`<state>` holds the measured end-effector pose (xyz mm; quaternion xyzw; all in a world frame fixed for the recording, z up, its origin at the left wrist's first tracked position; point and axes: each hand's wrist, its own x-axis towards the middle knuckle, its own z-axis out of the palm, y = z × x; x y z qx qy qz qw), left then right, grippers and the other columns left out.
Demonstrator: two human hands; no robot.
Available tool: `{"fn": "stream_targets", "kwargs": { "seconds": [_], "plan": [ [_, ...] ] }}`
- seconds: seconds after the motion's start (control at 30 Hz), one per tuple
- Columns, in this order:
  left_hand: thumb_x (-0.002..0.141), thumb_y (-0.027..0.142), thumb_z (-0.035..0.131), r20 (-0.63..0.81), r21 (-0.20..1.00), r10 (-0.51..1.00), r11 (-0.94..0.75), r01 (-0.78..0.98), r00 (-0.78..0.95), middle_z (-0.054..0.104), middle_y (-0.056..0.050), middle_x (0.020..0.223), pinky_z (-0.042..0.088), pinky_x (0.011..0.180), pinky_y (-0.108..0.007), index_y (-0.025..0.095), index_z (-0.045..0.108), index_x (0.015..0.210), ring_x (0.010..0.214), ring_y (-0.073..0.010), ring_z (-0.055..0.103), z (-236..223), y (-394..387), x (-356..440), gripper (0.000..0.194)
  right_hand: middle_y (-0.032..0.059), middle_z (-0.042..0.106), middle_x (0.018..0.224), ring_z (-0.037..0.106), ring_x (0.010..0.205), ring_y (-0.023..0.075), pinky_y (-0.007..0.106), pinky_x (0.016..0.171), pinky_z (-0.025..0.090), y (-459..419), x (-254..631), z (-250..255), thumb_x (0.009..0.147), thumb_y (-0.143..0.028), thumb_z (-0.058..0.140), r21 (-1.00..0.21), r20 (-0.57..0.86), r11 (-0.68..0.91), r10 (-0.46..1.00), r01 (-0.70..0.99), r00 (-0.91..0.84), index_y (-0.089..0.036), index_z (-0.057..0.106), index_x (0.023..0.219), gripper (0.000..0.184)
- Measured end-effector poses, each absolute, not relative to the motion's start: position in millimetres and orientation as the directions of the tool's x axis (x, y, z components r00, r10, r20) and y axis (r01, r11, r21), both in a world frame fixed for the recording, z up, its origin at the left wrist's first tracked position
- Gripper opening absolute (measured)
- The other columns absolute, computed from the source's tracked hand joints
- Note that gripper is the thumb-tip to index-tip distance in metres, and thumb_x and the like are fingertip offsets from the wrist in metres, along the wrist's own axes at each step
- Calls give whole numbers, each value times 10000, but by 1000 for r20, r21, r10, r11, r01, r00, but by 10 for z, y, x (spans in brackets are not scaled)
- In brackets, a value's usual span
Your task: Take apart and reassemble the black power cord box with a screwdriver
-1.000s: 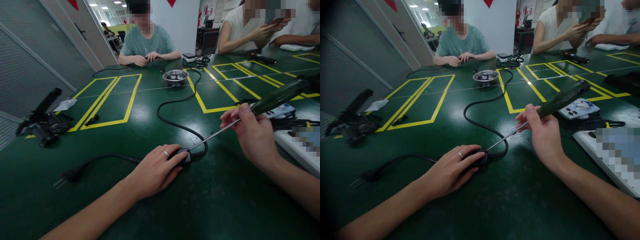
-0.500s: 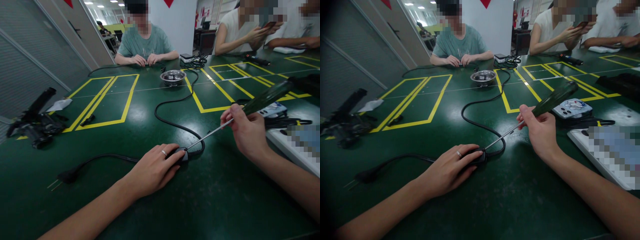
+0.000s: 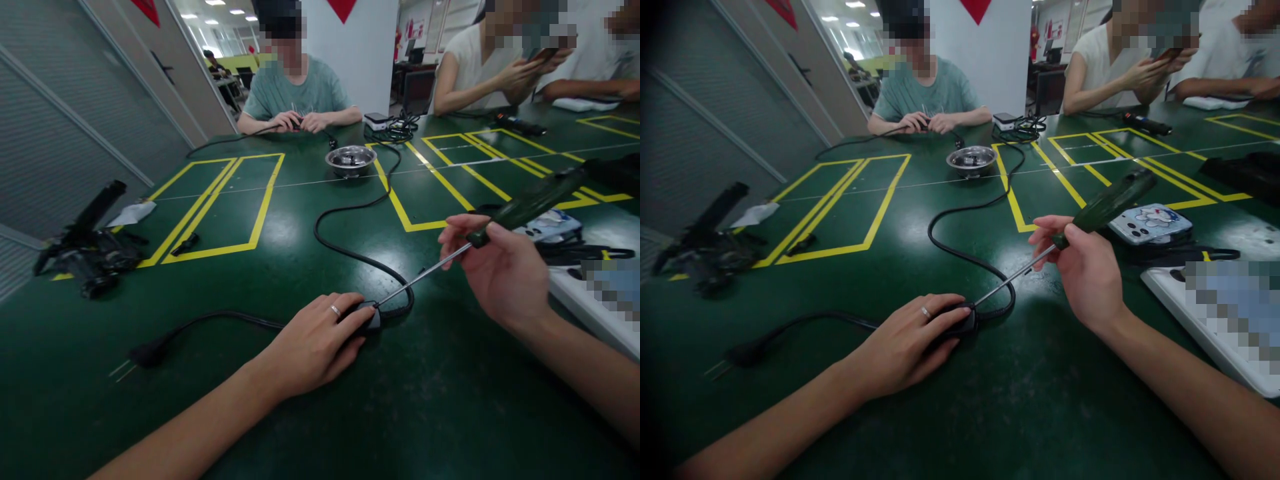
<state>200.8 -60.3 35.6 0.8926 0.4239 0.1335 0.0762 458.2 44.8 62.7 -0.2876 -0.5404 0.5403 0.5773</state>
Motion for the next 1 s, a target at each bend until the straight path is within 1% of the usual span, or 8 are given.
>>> {"fn": "stream_targets", "kwargs": {
  "seconds": [0.07, 0.17, 0.27, 0.33, 0.5, 0.63, 0.83, 1.0],
  "plan": [
    [940, 233, 461, 167, 257, 777, -629, 734, 607, 485, -134, 1350, 493, 903, -439, 179, 445, 1353, 1097, -253, 537, 350, -602, 2006, 417, 60, 631, 827, 593, 765, 184, 297, 537, 473, 440, 4579, 644, 870, -358, 583, -919, 334, 301, 937, -254, -99, -220, 713, 780, 210],
    [941, 248, 465, 168, 253, 777, -629, 735, 607, 481, -130, 1352, 491, 896, -433, 177, 442, 1354, 1089, -250, 537, 347, -602, 2008, 420, 37, 601, 746, 578, 711, 169, 285, 504, 456, 455, 4585, 640, 849, -350, 653, -921, 365, 361, 931, -150, -2, -233, 682, 655, 229],
    [947, 246, 459, 174, 244, 779, -627, 740, 602, 477, -129, 1356, 485, 900, -432, 175, 432, 1362, 1095, -249, 532, 348, -603, 2010, 422, 40, 584, 688, 559, 644, 167, 302, 491, 452, 482, 4592, 624, 866, -425, 618, -936, 341, 339, 940, -89, -11, -236, 638, 599, 328],
    [949, 242, 456, 166, 246, 779, -627, 740, 605, 479, -128, 1354, 485, 898, -430, 175, 432, 1363, 1094, -248, 531, 346, -604, 2010, 420, 49, 598, 693, 556, 613, 164, 308, 487, 447, 488, 4588, 624, 887, -465, 569, -948, 301, 294, 952, -120, -45, -227, 605, 583, 388],
    [954, 246, 451, 165, 245, 780, -626, 741, 604, 477, -132, 1352, 481, 906, -441, 179, 427, 1367, 1104, -255, 526, 341, -615, 2005, 419, 61, 639, 806, 570, 590, 155, 317, 515, 459, 448, 4574, 678, 908, -429, 494, -936, 244, 193, 959, -295, -146, -196, 648, 764, 314],
    [958, 258, 448, 146, 251, 795, -605, 755, 588, 473, -125, 1354, 480, 912, -438, 187, 427, 1363, 1104, -253, 523, 351, -632, 1995, 412, 72, 656, 861, 593, 607, 184, 345, 548, 468, 416, 4589, 699, 861, -370, 460, -912, 208, 100, 949, -397, -237, -210, 630, 908, 238],
    [966, 264, 433, 146, 243, 792, -610, 754, 593, 460, -120, 1356, 470, 927, -434, 182, 420, 1364, 1112, -254, 516, 353, -643, 1985, 407, 37, 640, 757, 548, 562, 158, 273, 454, 397, 438, 4555, 668, 832, -306, 565, -935, 168, 114, 976, -337, -137, -239, 592, 871, 82],
    [967, 266, 431, 142, 235, 795, -605, 760, 589, 462, -119, 1352, 467, 930, -439, 190, 410, 1381, 1119, -259, 511, 355, -642, 1989, 421, 51, 642, 745, 550, 551, 165, 277, 432, 381, 455, 4556, 674, 850, -399, 499, -926, 172, 105, 972, -362, -158, -227, 611, 913, 215]
  ]
}}
